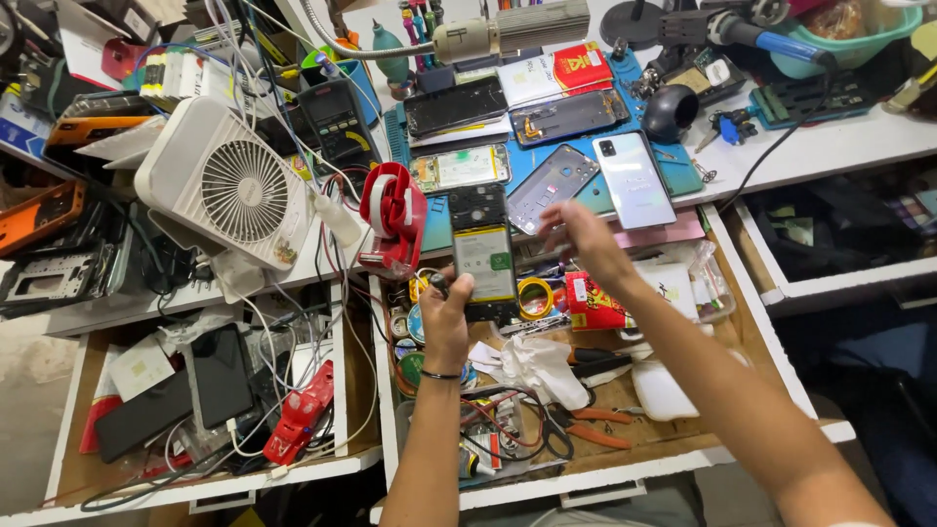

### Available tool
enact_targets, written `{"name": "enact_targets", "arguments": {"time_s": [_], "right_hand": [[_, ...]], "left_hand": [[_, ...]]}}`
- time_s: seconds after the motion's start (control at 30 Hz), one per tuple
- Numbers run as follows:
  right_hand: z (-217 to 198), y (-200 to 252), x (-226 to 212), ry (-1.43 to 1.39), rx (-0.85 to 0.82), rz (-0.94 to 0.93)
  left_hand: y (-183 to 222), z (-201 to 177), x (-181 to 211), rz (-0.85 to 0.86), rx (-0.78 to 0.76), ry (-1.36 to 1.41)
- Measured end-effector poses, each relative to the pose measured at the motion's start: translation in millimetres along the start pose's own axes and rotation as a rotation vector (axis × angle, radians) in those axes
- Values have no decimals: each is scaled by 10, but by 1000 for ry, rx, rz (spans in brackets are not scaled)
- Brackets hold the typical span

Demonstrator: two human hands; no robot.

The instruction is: Inspecting and reassembling internal components of a mobile phone at a repair bench.

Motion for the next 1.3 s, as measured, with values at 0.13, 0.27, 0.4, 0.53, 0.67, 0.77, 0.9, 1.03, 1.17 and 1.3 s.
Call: {"name": "enact_targets", "arguments": {"time_s": [0.13, 0.27, 0.4, 0.53, 0.67, 0.77, 0.9, 1.03, 1.17, 1.3], "right_hand": [[418, 691, 77, -225, -113, 165], [279, 722, 246, -349, -29, 98], [160, 732, 373, -450, -25, 23], [105, 723, 340, -535, -12, 34], [83, 707, 293, -502, -28, 18], [101, 708, 291, -493, -35, 28], [103, 735, 211, -468, -47, 15], [132, 754, 282, -466, -59, 19], [165, 773, 269, -452, -71, 17], [173, 776, 258, -439, -78, 14]], "left_hand": [[-37, 72, -409, 34, -107, -147], [135, 290, -503, 66, -170, -273], [214, 386, -551, 57, -284, -342], [269, 462, -581, 9, -336, -367], [223, 440, -664, 26, -313, -408], [234, 453, -585, 35, -301, -422], [248, 475, -548, 12, -299, -421], [258, 476, -516, 17, -278, -428], [250, 442, -516, 24, -272, -434], [260, 442, -517, 10, -272, -429]]}}
Point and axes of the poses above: each hand's wrist, its own y-axis away from the middle knuckle, its own z-axis out of the palm, x = y × z, the point moved 8 cm from there along -y, towards the middle knuckle, and after that the axes turned 8 degrees about x, right-handed, at the moved point
